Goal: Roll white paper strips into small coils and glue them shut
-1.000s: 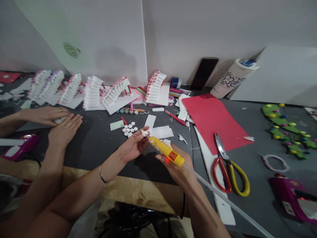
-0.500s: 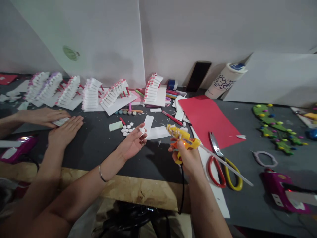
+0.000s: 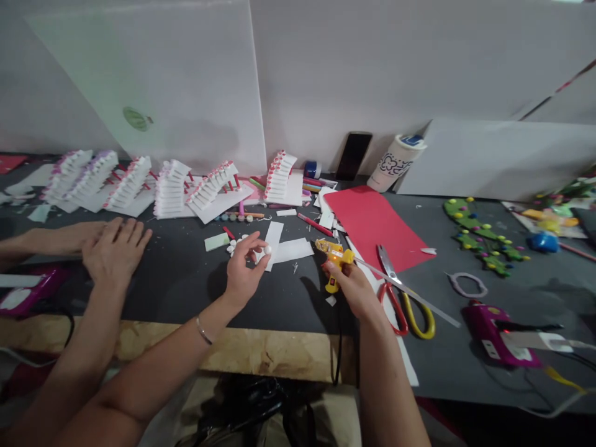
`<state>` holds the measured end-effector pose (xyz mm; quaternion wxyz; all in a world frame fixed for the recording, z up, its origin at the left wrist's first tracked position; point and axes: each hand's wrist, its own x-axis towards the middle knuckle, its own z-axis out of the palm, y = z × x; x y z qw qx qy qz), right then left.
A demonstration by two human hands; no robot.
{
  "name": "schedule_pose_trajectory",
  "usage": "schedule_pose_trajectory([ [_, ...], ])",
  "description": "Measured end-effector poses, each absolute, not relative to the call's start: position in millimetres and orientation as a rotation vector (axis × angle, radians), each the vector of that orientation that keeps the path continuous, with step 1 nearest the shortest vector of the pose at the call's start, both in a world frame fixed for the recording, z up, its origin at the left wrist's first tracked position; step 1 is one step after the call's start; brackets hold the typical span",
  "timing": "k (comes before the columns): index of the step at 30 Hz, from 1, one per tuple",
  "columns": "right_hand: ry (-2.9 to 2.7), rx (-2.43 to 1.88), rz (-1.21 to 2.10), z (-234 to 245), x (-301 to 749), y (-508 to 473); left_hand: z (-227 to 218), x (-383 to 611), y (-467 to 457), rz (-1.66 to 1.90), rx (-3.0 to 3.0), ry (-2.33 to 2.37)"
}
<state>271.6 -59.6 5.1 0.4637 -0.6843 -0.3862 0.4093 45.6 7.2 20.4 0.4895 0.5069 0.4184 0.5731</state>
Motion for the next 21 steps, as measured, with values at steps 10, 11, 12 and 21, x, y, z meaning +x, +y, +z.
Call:
schedule_pose_trajectory([
  [10, -1.508, -1.76, 0.182, 40.6, 246.5, -92.7, 24.5, 48.8, -4.4, 1.287, 1.199, 0.96],
  [11, -1.576, -1.68, 0.149, 42.2, 237.9, -86.7, 23.6, 49.5, -4.6, 1.286, 1.186, 0.959],
  [12, -1.635, -1.621, 0.117, 42.9, 230.0, -80.1, 22.5, 50.2, -4.9, 1.285, 1.187, 0.955],
  [21, -1.864, -1.39, -0.037, 35.3, 205.3, -49.2, 16.7, 53.2, -6.4, 1.276, 1.258, 0.874],
])
